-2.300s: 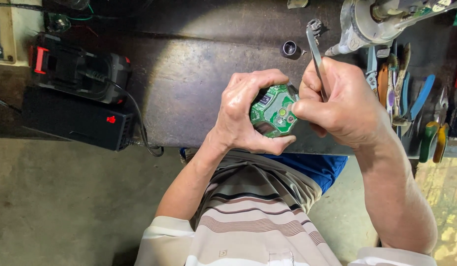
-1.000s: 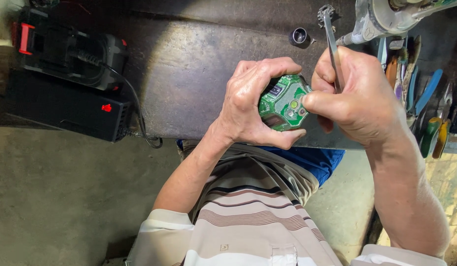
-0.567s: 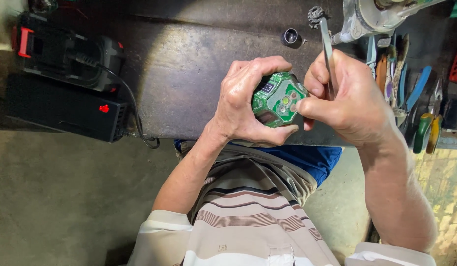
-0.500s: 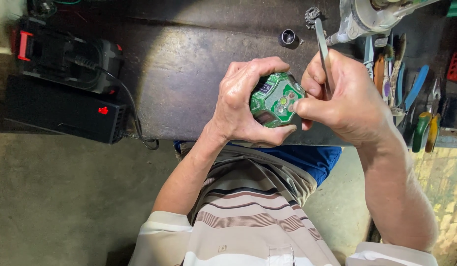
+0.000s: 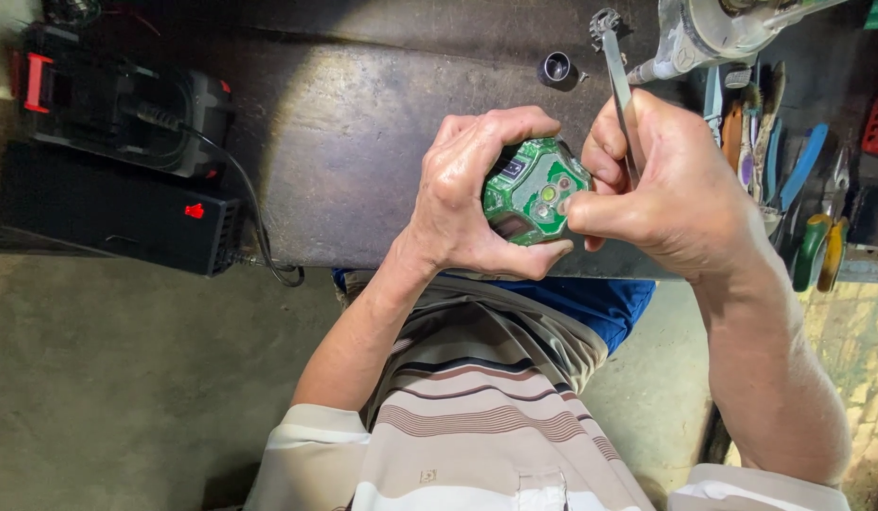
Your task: The person uses tweezers to manipulate small components on a green circuit board attached to a device. They then use a brush to clean the surface and a screwdriver to adjust parts on the device.
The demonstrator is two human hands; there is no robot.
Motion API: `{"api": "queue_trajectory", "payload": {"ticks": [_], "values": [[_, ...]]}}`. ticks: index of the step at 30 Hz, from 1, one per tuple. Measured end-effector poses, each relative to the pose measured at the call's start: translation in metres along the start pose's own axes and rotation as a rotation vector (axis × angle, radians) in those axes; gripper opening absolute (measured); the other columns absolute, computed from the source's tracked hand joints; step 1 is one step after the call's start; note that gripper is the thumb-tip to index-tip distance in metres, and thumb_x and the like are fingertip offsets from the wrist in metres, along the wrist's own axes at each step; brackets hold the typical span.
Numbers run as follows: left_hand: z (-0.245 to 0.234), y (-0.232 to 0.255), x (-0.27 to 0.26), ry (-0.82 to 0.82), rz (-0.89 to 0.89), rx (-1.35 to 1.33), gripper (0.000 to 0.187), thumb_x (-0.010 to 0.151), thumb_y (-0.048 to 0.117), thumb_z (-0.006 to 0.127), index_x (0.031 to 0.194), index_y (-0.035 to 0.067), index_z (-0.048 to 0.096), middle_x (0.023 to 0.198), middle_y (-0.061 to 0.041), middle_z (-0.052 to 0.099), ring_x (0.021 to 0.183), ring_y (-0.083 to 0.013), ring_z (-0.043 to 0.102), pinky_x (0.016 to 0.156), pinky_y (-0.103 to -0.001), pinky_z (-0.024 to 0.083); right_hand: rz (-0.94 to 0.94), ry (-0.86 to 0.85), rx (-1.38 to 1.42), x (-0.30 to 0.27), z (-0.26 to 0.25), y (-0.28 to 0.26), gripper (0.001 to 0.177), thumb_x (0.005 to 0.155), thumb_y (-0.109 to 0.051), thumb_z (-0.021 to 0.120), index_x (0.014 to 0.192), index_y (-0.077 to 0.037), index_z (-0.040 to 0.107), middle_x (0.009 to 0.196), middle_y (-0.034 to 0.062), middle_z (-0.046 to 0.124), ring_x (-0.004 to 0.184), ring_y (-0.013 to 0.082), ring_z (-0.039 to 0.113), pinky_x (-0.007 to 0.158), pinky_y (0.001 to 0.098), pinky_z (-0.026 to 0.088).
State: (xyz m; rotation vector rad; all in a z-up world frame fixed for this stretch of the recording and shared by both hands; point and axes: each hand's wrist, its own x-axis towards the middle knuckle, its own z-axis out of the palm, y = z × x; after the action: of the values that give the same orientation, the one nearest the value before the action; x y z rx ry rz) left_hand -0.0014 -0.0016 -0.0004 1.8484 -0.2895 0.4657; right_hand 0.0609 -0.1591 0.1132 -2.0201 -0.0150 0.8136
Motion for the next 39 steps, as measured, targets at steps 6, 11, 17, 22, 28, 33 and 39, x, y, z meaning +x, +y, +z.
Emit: {"api": "queue_trajectory", "payload": {"ticks": [6,11,17,22,28,33,39], "values": [[0.001,0.001,0.001,0.015,0.010,0.009,0.077,0.064,0.046,0.087,0.125,0.008,0.059,0.122,-0.003,0.069,0.113,-0.0236,0.073,0.100,-0.040,0.047,-0.065,-0.027,-0.017,0.002,-0.004,0.012,0.040,0.066,0.009,0.063,0.079,-0.013,0.032,0.075,0.0012,0.037,0.057,0.0115,0.038,0.046,0.0265,0.043],[-0.001,-0.004,-0.006,0.052,-0.021,0.045,0.078,0.064,0.050,0.086,0.128,0.016,0.057,0.123,0.001,0.072,0.114,-0.0205,0.076,0.102,-0.038,0.050,-0.140,-0.008,0.086,0.003,0.004,0.024,0.046,0.072,0.015,0.063,0.089,-0.010,0.030,0.086,0.0017,0.034,0.073,0.0138,0.044,0.047,0.0294,0.055],[0.000,0.004,0.000,0.011,0.018,-0.009,0.075,0.068,0.049,0.085,0.128,0.016,0.056,0.123,0.001,0.071,0.112,-0.0213,0.076,0.099,-0.039,0.050,-0.097,0.047,0.057,-0.001,-0.004,0.022,0.045,0.074,0.015,0.067,0.088,-0.010,0.033,0.085,0.0018,0.037,0.069,0.0140,0.048,0.050,0.0300,0.059],[-0.001,0.006,0.004,0.049,0.018,-0.010,0.074,0.066,0.049,0.087,0.121,0.008,0.060,0.116,-0.001,0.069,0.105,-0.0226,0.074,0.096,-0.039,0.047,-0.006,0.014,0.043,-0.003,0.002,-0.001,0.041,0.065,0.012,0.063,0.078,-0.011,0.032,0.075,0.0031,0.038,0.055,0.0140,0.044,0.045,0.0294,0.053],[0.001,0.003,0.002,0.042,0.011,-0.001,0.074,0.065,0.047,0.087,0.122,0.008,0.059,0.118,-0.001,0.069,0.109,-0.0225,0.073,0.096,-0.039,0.047,-0.009,-0.014,0.051,0.000,-0.001,0.004,0.038,0.065,0.010,0.064,0.078,-0.011,0.034,0.072,0.0044,0.040,0.050,0.0152,0.049,0.046,0.0264,0.046],[0.000,0.004,0.004,0.036,0.013,-0.007,0.073,0.065,0.047,0.087,0.121,0.008,0.059,0.116,-0.001,0.068,0.106,-0.0217,0.073,0.097,-0.039,0.047,-0.002,-0.008,0.052,0.001,0.000,0.003,0.041,0.062,0.011,0.062,0.077,-0.012,0.032,0.074,0.0030,0.038,0.054,0.0121,0.039,0.045,0.0262,0.044],[0.001,0.003,0.003,0.030,0.008,-0.007,0.075,0.066,0.049,0.089,0.121,0.008,0.059,0.117,0.000,0.068,0.108,-0.0203,0.072,0.098,-0.039,0.046,-0.010,0.008,0.017,-0.001,0.000,0.004,0.040,0.062,0.008,0.063,0.077,-0.014,0.033,0.076,0.0008,0.039,0.057,0.0088,0.036,0.050,0.0241,0.033]]}}
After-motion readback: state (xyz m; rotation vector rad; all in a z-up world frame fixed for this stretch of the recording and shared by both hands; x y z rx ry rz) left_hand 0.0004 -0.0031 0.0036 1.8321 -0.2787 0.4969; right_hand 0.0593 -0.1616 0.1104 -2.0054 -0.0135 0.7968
